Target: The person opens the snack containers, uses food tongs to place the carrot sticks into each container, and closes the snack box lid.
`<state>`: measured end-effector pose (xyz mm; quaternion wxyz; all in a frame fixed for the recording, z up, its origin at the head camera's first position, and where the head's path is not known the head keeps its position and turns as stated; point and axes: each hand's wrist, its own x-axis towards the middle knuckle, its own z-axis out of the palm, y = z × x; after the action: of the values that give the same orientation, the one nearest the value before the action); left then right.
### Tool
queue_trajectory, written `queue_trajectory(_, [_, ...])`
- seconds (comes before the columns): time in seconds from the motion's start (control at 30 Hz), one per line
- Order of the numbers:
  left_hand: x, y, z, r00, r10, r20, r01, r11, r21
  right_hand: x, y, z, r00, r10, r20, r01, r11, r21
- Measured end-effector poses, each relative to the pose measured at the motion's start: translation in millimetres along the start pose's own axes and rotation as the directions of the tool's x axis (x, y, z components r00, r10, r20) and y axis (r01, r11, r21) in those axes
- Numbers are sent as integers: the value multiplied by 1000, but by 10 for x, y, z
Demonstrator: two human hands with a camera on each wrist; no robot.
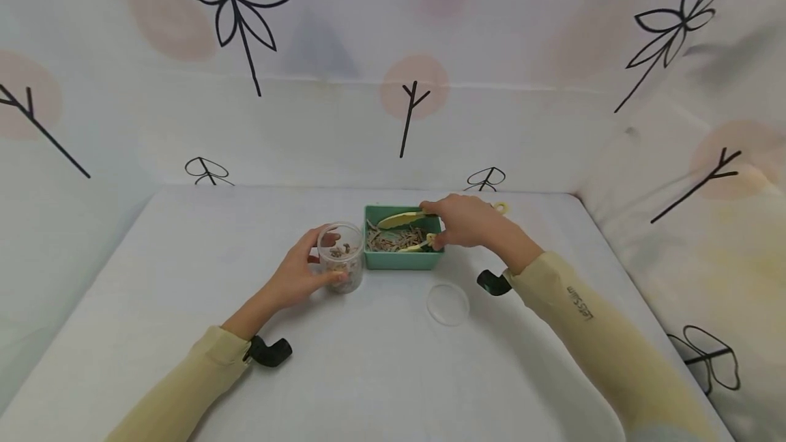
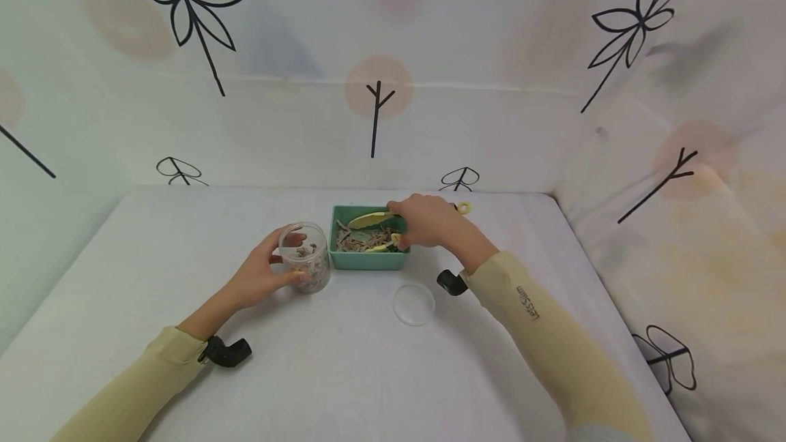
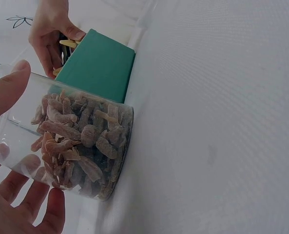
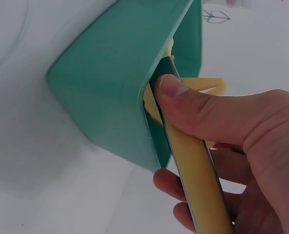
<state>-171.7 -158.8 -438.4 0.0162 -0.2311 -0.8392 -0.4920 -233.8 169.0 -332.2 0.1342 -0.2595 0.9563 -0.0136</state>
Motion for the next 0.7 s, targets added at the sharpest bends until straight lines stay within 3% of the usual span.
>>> queue_trajectory(0.2, [-6,-4,1,1000,-10,-5,10,1000,-18,47,3,24,999,-28,16,28,999,21])
queue_trajectory(0.43, [-12,-1,21,1000,-22,-5,22,999,-31,109,41,180,994,-72,-79,73,997,9])
queue_trajectory(0.7, [-6,-7,16,1000,-1,-6,1,1000,-15,125,55,276,990,-42,-137,40,999,-21])
